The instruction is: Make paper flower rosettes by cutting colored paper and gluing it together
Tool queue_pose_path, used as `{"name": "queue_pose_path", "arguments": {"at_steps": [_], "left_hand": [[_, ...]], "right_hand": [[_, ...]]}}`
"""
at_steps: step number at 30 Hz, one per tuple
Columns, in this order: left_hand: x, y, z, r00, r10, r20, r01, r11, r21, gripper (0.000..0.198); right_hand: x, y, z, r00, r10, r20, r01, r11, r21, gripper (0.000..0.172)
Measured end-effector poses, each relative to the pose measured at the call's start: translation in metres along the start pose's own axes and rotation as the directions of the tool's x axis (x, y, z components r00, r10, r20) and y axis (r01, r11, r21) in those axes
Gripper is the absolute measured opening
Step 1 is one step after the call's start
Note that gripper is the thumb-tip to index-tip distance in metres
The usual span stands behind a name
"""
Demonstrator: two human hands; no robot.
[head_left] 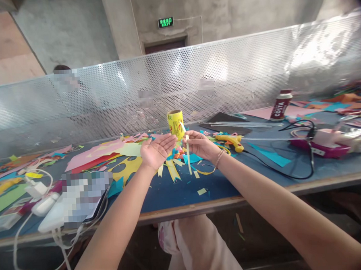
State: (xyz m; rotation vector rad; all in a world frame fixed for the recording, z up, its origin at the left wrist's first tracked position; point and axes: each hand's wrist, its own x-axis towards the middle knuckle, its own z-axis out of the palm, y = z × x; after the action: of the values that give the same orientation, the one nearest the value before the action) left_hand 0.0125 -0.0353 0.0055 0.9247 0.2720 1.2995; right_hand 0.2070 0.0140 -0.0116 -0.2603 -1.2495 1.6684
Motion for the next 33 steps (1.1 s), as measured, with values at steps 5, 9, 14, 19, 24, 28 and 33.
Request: {"name": "queue_pose_path", "arguments": {"at_steps": [5,9,14,19,24,28,33], "left_hand": [[-0.001,0.000,0.002,1.000,-0.010,-0.015,0.010,1.000,0.001,0.053],[0.000,0.001,0.001,1.000,-0.013,-0.016,0.013,0.999,0.050,0.051],[0.008,-0.007,-0.005,0.995,0.024,-0.096,-0.004,0.980,0.199,0.034],[0.014,-0.024,-0.007,0.992,0.026,-0.127,0.046,0.848,0.528,0.032],[0.014,-0.029,-0.009,0.982,0.059,-0.177,0.075,0.744,0.664,0.036],[0.016,-0.027,-0.017,0.967,0.100,-0.232,0.092,0.717,0.691,0.029],[0.018,-0.024,-0.025,0.923,0.185,-0.338,0.119,0.698,0.706,0.018]], "right_hand": [[-0.001,0.000,0.001,1.000,0.022,0.019,-0.022,1.000,-0.002,0.029],[-0.002,0.000,0.002,0.998,0.043,0.036,-0.043,0.999,-0.008,0.029],[0.000,0.004,0.000,0.999,0.027,0.047,-0.024,0.998,-0.060,0.027],[0.007,0.016,-0.008,0.994,-0.110,0.022,0.111,0.932,-0.345,0.029],[0.007,0.017,-0.007,0.983,-0.115,0.142,0.182,0.683,-0.707,0.034],[0.003,-0.007,-0.018,0.976,-0.164,0.143,0.190,0.327,-0.926,0.036],[-0.012,-0.046,-0.078,0.763,-0.390,-0.515,-0.610,-0.171,-0.774,0.045]]}}
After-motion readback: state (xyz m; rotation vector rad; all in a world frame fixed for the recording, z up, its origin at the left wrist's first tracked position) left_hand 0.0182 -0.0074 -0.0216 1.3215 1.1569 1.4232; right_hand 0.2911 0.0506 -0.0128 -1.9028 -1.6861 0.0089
